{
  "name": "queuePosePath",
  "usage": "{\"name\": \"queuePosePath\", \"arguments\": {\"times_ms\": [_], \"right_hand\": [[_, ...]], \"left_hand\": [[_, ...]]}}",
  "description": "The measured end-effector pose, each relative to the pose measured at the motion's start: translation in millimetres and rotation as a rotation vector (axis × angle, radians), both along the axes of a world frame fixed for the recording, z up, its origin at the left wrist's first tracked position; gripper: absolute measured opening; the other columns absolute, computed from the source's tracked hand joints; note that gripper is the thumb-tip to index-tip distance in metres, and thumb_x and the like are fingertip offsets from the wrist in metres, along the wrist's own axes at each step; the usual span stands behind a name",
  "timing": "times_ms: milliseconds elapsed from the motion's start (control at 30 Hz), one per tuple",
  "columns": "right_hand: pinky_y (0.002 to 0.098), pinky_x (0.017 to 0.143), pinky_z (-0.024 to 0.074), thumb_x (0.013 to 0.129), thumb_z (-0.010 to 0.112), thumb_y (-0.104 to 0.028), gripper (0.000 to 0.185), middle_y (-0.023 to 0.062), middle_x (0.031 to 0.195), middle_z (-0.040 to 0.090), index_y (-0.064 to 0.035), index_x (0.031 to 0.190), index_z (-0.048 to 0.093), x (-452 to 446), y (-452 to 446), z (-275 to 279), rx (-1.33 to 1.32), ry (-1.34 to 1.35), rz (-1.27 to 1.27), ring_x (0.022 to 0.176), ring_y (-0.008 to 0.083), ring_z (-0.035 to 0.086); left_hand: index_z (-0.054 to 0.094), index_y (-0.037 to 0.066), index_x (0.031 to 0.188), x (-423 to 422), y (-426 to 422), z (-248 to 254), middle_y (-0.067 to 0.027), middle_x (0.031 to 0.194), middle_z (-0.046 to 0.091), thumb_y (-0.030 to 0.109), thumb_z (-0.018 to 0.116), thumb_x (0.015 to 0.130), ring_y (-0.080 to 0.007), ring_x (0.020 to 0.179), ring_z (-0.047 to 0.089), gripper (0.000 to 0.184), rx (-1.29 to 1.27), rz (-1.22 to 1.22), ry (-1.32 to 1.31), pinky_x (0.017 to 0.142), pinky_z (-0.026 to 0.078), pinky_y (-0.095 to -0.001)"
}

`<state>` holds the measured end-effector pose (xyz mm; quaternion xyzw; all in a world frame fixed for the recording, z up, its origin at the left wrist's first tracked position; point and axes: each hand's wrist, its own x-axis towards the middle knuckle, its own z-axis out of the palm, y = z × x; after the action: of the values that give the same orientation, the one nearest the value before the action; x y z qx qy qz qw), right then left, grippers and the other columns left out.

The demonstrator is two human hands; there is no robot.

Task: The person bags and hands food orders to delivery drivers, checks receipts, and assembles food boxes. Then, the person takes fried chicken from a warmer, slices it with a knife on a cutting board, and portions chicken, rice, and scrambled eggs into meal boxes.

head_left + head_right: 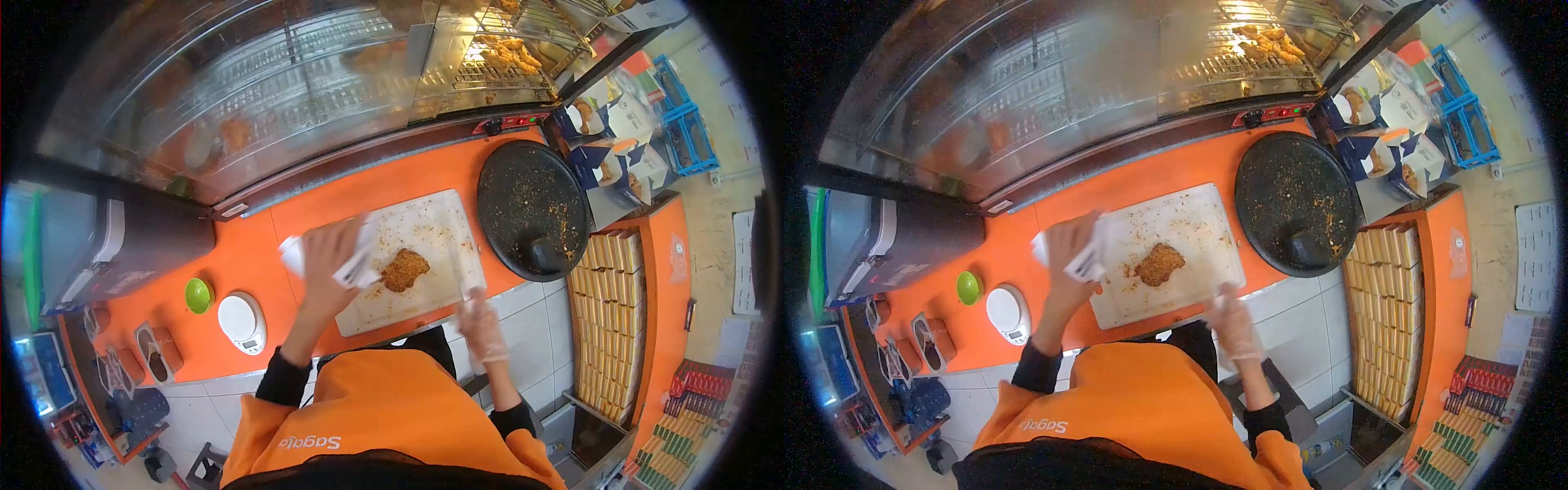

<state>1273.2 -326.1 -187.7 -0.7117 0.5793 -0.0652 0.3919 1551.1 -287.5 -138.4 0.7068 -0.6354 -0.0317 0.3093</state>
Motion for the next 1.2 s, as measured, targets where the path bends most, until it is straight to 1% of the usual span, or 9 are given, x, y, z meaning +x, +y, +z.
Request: {"name": "queuePosePath", "arguments": {"times_ms": [133,267,333,433,533,800,967,1133,1200], "right_hand": [[0.0447,0.057,0.0447,0.081,0.052,-0.016,0.029,0.0226,0.077,0.057,-0.0012,0.106,0.050,20.5,30.1,-67.1,-0.317,-0.058,0.287,0.070,0.0358,0.058],[0.0459,0.056,0.0453,0.082,0.052,-0.018,0.029,0.0217,0.075,0.058,-0.0003,0.104,0.050,38.8,19.7,-61.0,-0.058,0.177,0.297,0.068,0.0375,0.057],[0.0464,0.054,0.0448,0.083,0.051,-0.021,0.030,0.0189,0.066,0.057,-0.0028,0.106,0.047,38.1,25.2,-51.5,-0.248,0.082,0.309,0.061,0.0382,0.056],[0.0473,0.048,0.0423,0.083,0.051,-0.022,0.031,0.0163,0.058,0.054,-0.0072,0.109,0.045,35.4,21.2,-60.6,-0.228,0.179,0.325,0.055,0.0374,0.055],[0.0474,0.044,0.0406,0.082,0.051,-0.022,0.031,0.0159,0.057,0.053,-0.0084,0.110,0.045,36.2,17.0,-80.6,-0.263,0.204,0.332,0.053,0.0360,0.055],[0.0448,0.042,0.0406,0.083,0.048,-0.022,0.033,0.0143,0.058,0.055,-0.0109,0.114,0.044,34.5,23.9,-112.9,-0.386,0.206,0.316,0.053,0.0320,0.057],[0.0485,0.049,0.0406,0.083,0.051,-0.023,0.038,0.0177,0.061,0.056,-0.0072,0.116,0.042,42.3,2.8,-93.9,-0.064,0.244,0.301,0.054,0.0374,0.055],[0.0489,0.051,0.0410,0.084,0.050,-0.023,0.034,0.0189,0.061,0.055,-0.0069,0.114,0.044,35.9,7.9,-107.8,-0.199,0.164,0.260,0.058,0.0387,0.055],[0.0489,0.052,0.0412,0.085,0.049,-0.022,0.032,0.0193,0.060,0.055,-0.0069,0.113,0.044,39.4,-15.3,-83.2,-0.173,0.071,0.268,0.059,0.0389,0.056]], "left_hand": [[0.033,0.008,0.132,-11.7,-62.3,-50.6,-0.0087,0.109,0.046,0.024,0.068,0.065,-0.0225,0.106,0.044,0.078,0.157,-0.318,-0.067,0.101,0.022,-0.0437],[0.030,0.008,0.134,-11.3,-90.0,-103.7,-0.0076,0.108,0.045,0.023,0.069,0.063,-0.0215,0.107,0.043,0.082,0.283,-0.354,-0.250,0.107,0.014,-0.0456],[0.029,0.008,0.134,-7.7,-92.5,-92.1,-0.0067,0.109,0.044,0.024,0.067,0.065,-0.0217,0.108,0.043,0.081,0.332,-0.378,-0.124,0.110,0.007,-0.0465],[0.030,0.008,0.134,-8.0,-96.5,-102.7,-0.0075,0.108,0.045,0.027,0.063,0.068,-0.0222,0.107,0.043,0.076,0.282,-0.373,-0.071,0.110,0.007,-0.0461],[0.032,0.008,0.133,-7.1,-107.1,-149.3,-0.0086,0.107,0.048,0.025,0.057,0.073,-0.0220,0.106,0.044,0.068,0.176,-0.374,0.037,0.110,0.007,-0.0457],[0.036,0.010,0.131,-7.7,-124.0,-142.7,-0.0124,0.108,0.052,0.023,0.049,0.079,-0.0258,0.108,0.046,0.055,0.234,-0.463,-0.004,0.110,0.006,-0.0453],[0.037,0.010,0.131,-3.7,-126.9,-157.8,-0.0155,0.115,0.051,0.025,0.044,0.085,-0.0286,0.112,0.046,0.049,0.077,-0.438,-0.130,0.109,0.007,-0.0455],[0.039,0.010,0.130,-12.3,-127.3,-136.3,-0.0124,0.118,0.050,0.022,0.046,0.083,-0.0247,0.117,0.041,0.048,0.289,-0.427,-0.155,0.110,0.006,-0.0442],[0.040,0.009,0.129,-11.8,-129.5,-141.6,-0.0134,0.114,0.051,0.021,0.047,0.083,-0.0255,0.114,0.043,0.048,0.115,-0.402,-0.128,0.109,0.007,-0.0450]]}}
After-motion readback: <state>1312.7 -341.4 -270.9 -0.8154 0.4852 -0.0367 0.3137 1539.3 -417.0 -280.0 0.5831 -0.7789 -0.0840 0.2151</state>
